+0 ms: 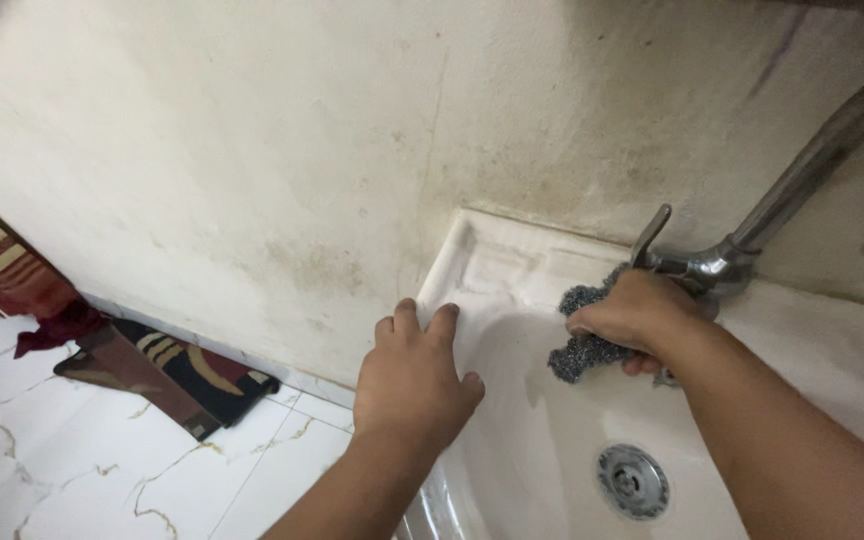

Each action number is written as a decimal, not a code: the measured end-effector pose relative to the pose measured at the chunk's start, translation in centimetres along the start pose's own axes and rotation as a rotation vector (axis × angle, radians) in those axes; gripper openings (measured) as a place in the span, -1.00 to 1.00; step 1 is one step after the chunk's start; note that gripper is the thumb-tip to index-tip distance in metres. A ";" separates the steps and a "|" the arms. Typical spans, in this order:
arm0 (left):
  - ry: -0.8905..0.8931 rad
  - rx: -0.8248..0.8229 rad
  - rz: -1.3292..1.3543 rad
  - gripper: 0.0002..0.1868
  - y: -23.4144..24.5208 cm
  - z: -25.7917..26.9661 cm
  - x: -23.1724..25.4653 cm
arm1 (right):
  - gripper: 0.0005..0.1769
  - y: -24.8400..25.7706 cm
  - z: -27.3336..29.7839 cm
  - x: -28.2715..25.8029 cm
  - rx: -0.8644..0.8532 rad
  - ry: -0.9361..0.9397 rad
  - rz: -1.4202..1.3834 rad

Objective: The person scrubs a white ceramic sink with a steel wool pad, focusing on the basin, rim, and faucet base. After scrubbing, the person turns on the tap and rinses their hands and the sink surface under running water.

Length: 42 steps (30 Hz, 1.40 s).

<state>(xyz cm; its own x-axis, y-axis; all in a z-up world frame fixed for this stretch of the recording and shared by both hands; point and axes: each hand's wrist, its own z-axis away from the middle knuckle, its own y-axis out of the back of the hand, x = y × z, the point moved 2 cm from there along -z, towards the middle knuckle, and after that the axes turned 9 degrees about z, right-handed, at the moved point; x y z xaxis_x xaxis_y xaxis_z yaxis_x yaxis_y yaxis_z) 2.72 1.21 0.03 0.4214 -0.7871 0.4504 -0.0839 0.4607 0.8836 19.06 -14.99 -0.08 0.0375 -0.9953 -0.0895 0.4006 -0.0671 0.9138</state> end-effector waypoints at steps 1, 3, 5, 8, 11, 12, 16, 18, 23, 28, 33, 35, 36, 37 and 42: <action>-0.011 0.007 -0.003 -0.13 -0.2 0.0 0.0 | -0.30 -0.1 -0.1 -0.4 0.012 -0.004 0.027; 0.018 0.007 0.010 -0.17 -0.1 0.1 0.0 | -0.01 -0.7 0.3 -1.7 0.056 0.121 0.018; 0.029 0.003 0.013 -0.18 0.0 0.3 0.2 | 0.21 -0.8 1.0 -2.2 0.084 0.182 0.063; 0.033 -0.002 0.017 -0.14 0.2 0.3 0.3 | 0.14 -0.4 1.5 -1.8 0.101 0.154 0.155; 0.032 -0.025 0.015 -0.12 0.1 0.0 0.1 | 0.08 -0.6 2.1 0.3 0.103 0.035 0.129; 0.029 -0.026 0.012 -0.12 0.0 0.0 0.1 | 0.16 -0.6 2.4 0.7 0.108 -0.007 0.139; -0.016 0.019 0.030 -0.17 -0.3 0.1 0.0 | 0.09 0.3 2.0 -1.6 0.028 -0.068 0.028; -0.005 -0.004 0.024 -0.16 -0.3 -0.1 0.0 | -0.27 0.7 1.8 -3.7 0.034 0.004 0.119; -0.011 -0.008 0.023 -0.12 -0.3 0.0 0.1 | -0.32 0.3 1.7 -1.3 0.124 0.062 0.152; -0.019 -0.013 -0.004 -0.14 -0.4 -0.1 0.1 | -0.38 -0.5 0.6 0.9 0.072 -0.059 0.088; -0.011 -0.018 -0.011 -0.15 0.0 -0.1 0.3 | -0.37 -0.6 -0.2 -4.1 0.114 0.097 -0.067; -0.016 -0.028 -0.027 -0.15 0.0 -0.1 0.5 | -0.54 -0.6 0.2 -5.5 0.082 0.084 0.073; -0.006 -0.037 -0.027 -0.15 0.1 -0.1 0.5 | -0.59 -0.5 0.5 -5.8 0.067 0.085 0.151; 0.004 -0.046 -0.027 -0.15 0.1 -0.1 0.5 | -0.58 -0.4 0.9 -5.3 0.070 0.066 0.140; 0.024 -0.072 -0.011 -0.13 0.0 -0.3 0.5 | -0.52 -0.2 1.7 -0.4 0.077 -0.084 0.071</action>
<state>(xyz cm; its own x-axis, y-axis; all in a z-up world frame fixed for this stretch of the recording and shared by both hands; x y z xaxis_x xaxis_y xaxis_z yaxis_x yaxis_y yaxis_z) 3.14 0.94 0.18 0.4436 -0.7824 0.4371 -0.0147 0.4813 0.8764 17.46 -14.65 0.47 -0.0153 -0.9999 0.0067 0.3276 0.0013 0.9448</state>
